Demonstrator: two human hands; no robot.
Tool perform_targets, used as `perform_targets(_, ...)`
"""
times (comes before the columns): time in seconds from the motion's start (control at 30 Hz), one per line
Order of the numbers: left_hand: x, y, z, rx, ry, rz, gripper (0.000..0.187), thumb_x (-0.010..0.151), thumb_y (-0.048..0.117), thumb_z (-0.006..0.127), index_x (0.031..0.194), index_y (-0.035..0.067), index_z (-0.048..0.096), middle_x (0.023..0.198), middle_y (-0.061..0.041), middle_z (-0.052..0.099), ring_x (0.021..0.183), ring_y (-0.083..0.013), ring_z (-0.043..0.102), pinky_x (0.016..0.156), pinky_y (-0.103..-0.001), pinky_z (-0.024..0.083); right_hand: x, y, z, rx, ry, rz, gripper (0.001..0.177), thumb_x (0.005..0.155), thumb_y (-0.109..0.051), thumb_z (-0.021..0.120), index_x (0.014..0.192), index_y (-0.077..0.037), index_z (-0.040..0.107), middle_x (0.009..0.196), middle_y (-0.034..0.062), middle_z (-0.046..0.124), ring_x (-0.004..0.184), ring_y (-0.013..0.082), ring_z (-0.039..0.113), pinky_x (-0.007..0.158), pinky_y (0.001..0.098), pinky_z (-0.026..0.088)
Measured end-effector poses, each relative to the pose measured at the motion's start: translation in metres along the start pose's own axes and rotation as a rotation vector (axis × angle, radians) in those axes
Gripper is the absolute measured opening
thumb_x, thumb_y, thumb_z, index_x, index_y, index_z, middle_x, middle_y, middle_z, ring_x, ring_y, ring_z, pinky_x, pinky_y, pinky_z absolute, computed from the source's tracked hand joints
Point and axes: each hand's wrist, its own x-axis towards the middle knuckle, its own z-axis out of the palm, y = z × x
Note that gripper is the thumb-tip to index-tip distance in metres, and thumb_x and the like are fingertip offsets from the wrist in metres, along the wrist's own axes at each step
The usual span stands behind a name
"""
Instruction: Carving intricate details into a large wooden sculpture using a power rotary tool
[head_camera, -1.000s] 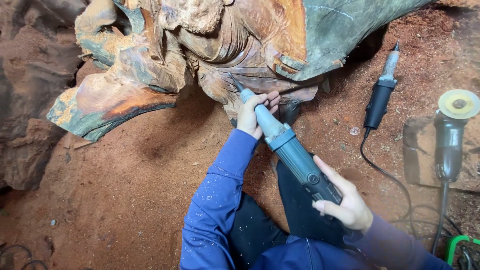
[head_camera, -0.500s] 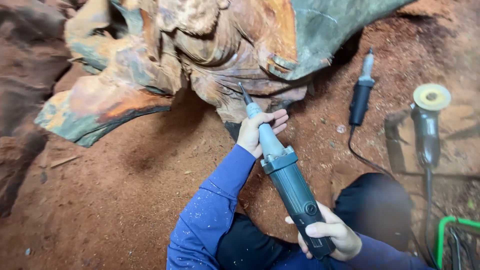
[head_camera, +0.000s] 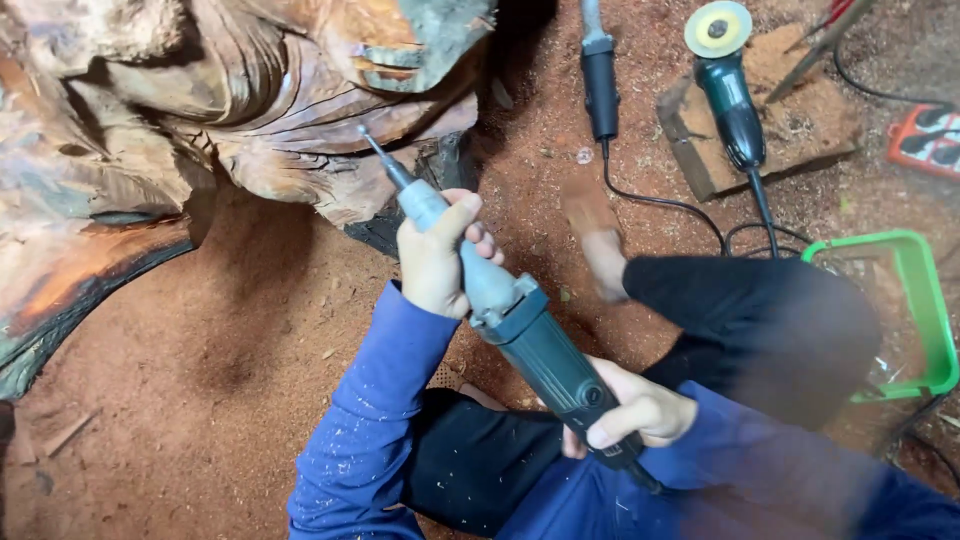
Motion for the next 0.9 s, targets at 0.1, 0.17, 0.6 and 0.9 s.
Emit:
perform_targets(0.1,-0.008,0.008,0.004,0.101,0.066,0.048,0.020,0.089,0.006,0.070,0.106,0.002,0.060,0.067,-0.006,0.057,0.051,-0.0157,0.058,0.046,-0.031,0.054,0.007,0.013,-0.007,0.134,-0.008,-0.025,0.068,0.070,0.005,0.071,0.133,0.010,0.048,0.126,0.0251,0.062,0.066,0.0337,0.067,0.056,0.0425,0.056)
perform_targets(0.17,-0.017,0.016,-0.002,0.365,0.019,0.121,0.034,0.085,0.012,0.071,0.115,0.000,0.061,0.090,-0.010,0.064,0.067,-0.0174,0.062,0.056,-0.030,0.054,0.007,-0.004,-0.002,0.154,-0.066,-0.005,0.059,0.072,0.003,0.070,0.127,0.012,0.053,0.102,0.0248,0.063,0.064,0.0319,0.065,0.057,0.0404,0.055)
perform_targets(0.6,-0.178,0.067,0.026,0.584,-0.665,0.323,0.045,0.102,0.046,0.067,0.118,0.004,0.065,0.124,-0.011,0.065,0.119,-0.0316,0.069,0.118,-0.047,0.056,0.038,-0.062,-0.039,0.179,-0.305,-0.118,0.077,0.086,-0.002,0.067,0.151,0.009,0.027,0.130,0.0290,0.059,0.080,0.0317,0.064,0.067,0.0448,0.052)
perform_targets(0.9,-0.131,0.094,0.000,0.708,-0.902,0.145,0.035,0.089,0.023,0.074,0.116,0.002,0.068,0.123,-0.010,0.070,0.117,-0.0294,0.072,0.114,-0.041,0.057,0.045,-0.068,-0.035,0.045,-0.199,-0.185,0.080,0.079,0.001,0.072,0.150,0.006,0.033,0.130,0.0263,0.064,0.079,0.0327,0.068,0.068,0.0438,0.055)
